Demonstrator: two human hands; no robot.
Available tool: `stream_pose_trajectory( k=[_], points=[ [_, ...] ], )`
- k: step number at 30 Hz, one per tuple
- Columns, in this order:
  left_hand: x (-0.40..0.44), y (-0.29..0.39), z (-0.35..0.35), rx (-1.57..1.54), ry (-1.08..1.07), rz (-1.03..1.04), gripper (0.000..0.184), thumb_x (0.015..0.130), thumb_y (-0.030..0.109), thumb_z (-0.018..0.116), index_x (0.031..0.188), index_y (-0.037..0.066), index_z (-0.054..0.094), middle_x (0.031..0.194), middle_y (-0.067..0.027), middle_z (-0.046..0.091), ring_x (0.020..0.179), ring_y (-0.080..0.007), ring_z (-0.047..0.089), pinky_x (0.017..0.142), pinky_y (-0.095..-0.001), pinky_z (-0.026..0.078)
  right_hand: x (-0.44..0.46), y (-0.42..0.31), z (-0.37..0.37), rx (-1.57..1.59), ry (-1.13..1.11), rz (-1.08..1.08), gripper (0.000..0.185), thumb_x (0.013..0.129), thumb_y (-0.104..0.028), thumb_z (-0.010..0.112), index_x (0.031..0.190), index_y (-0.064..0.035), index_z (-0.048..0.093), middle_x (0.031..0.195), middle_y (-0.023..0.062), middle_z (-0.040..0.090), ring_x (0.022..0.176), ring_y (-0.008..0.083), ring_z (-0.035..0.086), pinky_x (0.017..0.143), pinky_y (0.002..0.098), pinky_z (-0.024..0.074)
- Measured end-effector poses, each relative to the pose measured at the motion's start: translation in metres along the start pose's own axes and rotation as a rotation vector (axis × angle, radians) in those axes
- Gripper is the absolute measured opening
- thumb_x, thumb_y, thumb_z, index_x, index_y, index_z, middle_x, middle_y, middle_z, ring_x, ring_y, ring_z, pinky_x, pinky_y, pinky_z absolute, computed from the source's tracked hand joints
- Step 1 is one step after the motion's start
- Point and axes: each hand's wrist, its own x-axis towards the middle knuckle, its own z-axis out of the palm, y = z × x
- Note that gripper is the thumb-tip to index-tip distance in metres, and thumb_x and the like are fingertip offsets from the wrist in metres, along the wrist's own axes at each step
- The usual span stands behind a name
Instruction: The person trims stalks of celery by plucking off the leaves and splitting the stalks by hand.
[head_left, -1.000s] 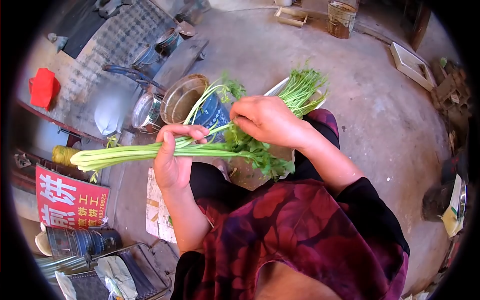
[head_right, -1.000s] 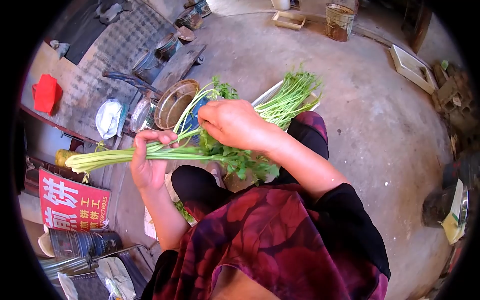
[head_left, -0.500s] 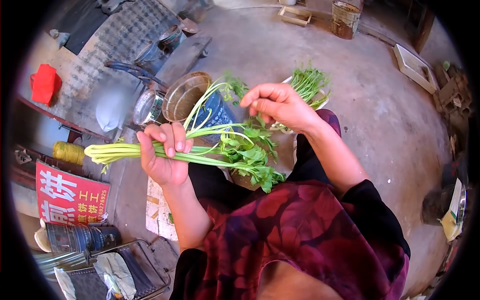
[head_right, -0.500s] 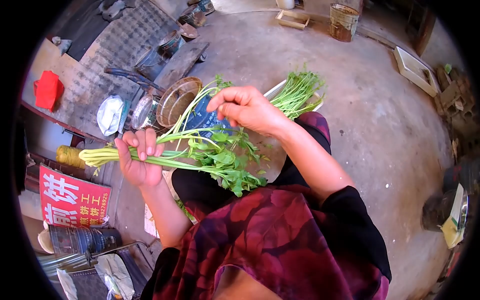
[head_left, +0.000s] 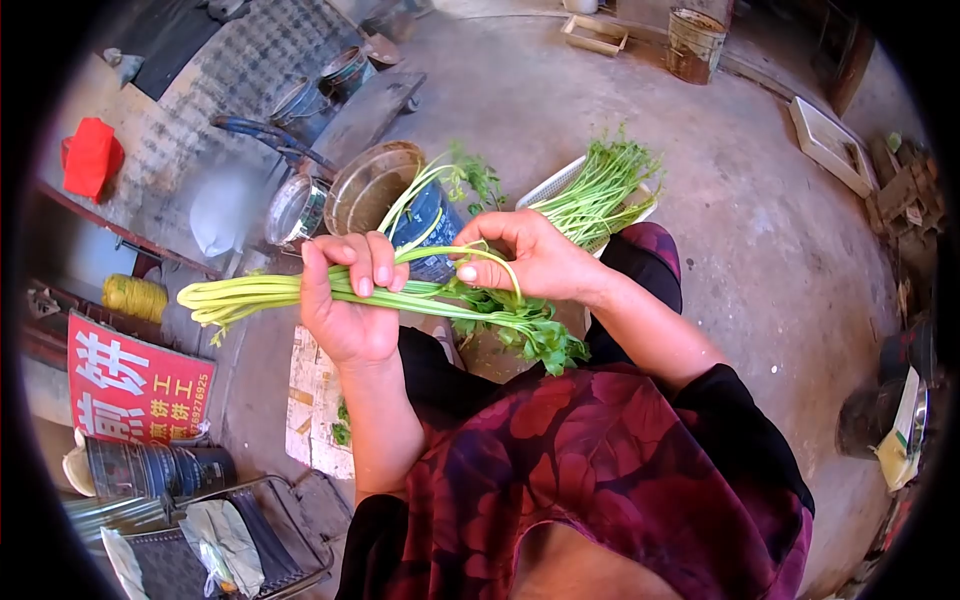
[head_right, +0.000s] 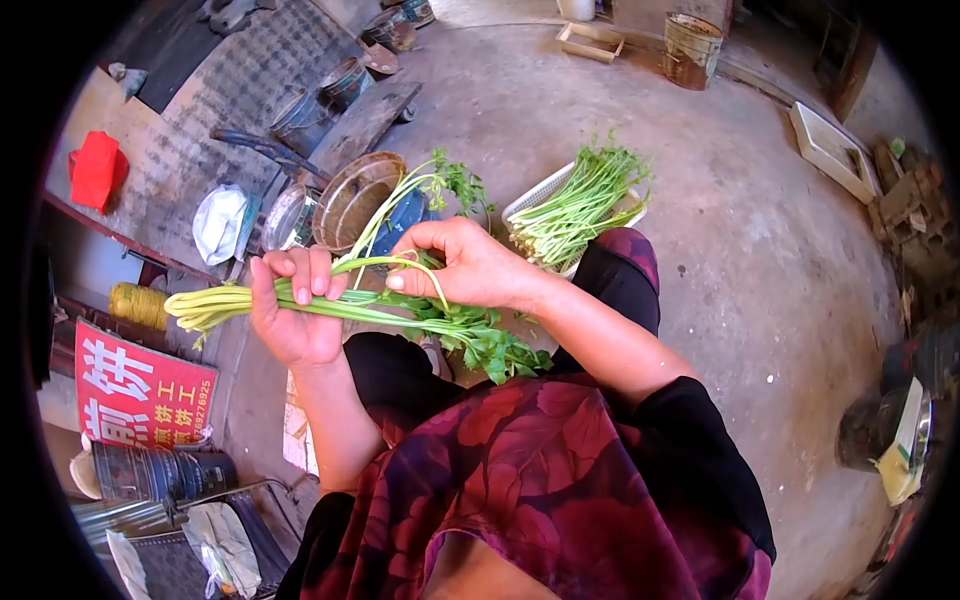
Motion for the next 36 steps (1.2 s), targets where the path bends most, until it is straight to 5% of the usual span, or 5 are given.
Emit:
stream_pose_trajectory(
  k=[11,16,20,30,36],
  points=[
    [-0.004,0.002,-0.003,-0.004,-0.026,-0.005,0.037,0.091,0.034,0.036,0.073,0.005,0.051,0.054,-0.0025,0.039,0.059,-0.0144,0.037,0.051,-0.0263,0.033,-0.001,-0.007,0.007,-0.704,0.008,-0.218,0.009,0.075,-0.011,0.047,0.075,-0.0022,0.046,0.076,0.0160,0.054,0.068,0.0361,0.053,0.060,0.0423,0.0426],
    [-0.007,0.015,-0.002,0.042,-0.065,0.043,0.040,0.091,0.038,0.034,0.073,0.006,0.051,0.052,-0.0020,0.038,0.055,-0.0140,0.036,0.048,-0.0258,0.033,0.002,0.028,-0.020,-1.050,0.329,-0.030,0.012,0.079,-0.012,0.043,0.084,-0.0028,0.049,0.066,0.0146,0.053,0.064,0.0307,0.054,0.058,0.0387,0.0433],
    [-0.008,0.041,-0.010,0.058,-0.132,0.113,0.042,0.091,0.039,0.032,0.076,0.005,0.050,0.054,-0.0010,0.039,0.055,-0.0127,0.035,0.049,-0.0255,0.033,-0.012,0.014,-0.042,0.000,0.243,0.322,0.017,0.081,-0.009,0.040,0.087,-0.0046,0.055,0.070,-0.0004,0.051,0.060,0.0081,0.048,0.051,0.0219,0.0378],
    [-0.007,0.056,-0.041,-0.263,-0.127,0.037,0.035,0.090,0.038,0.037,0.072,0.008,0.043,0.052,0.0010,0.033,0.055,-0.0098,0.032,0.049,-0.0232,0.029,-0.015,-0.018,-0.030,0.363,0.051,0.241,0.017,0.085,-0.018,0.049,0.085,-0.0030,0.056,0.070,0.0005,0.053,0.059,0.0063,0.046,0.049,0.0198,0.0364],
    [-0.004,0.043,-0.034,-0.150,-0.139,0.030,0.038,0.090,0.039,0.034,0.073,0.006,0.045,0.054,-0.0010,0.035,0.056,-0.0115,0.033,0.050,-0.0245,0.031,-0.013,-0.018,0.010,-0.415,0.107,0.071,0.030,0.085,-0.030,0.052,0.083,-0.0002,0.056,0.066,0.0045,0.052,0.061,0.0103,0.048,0.055,0.0253,0.0399]
  ],
)
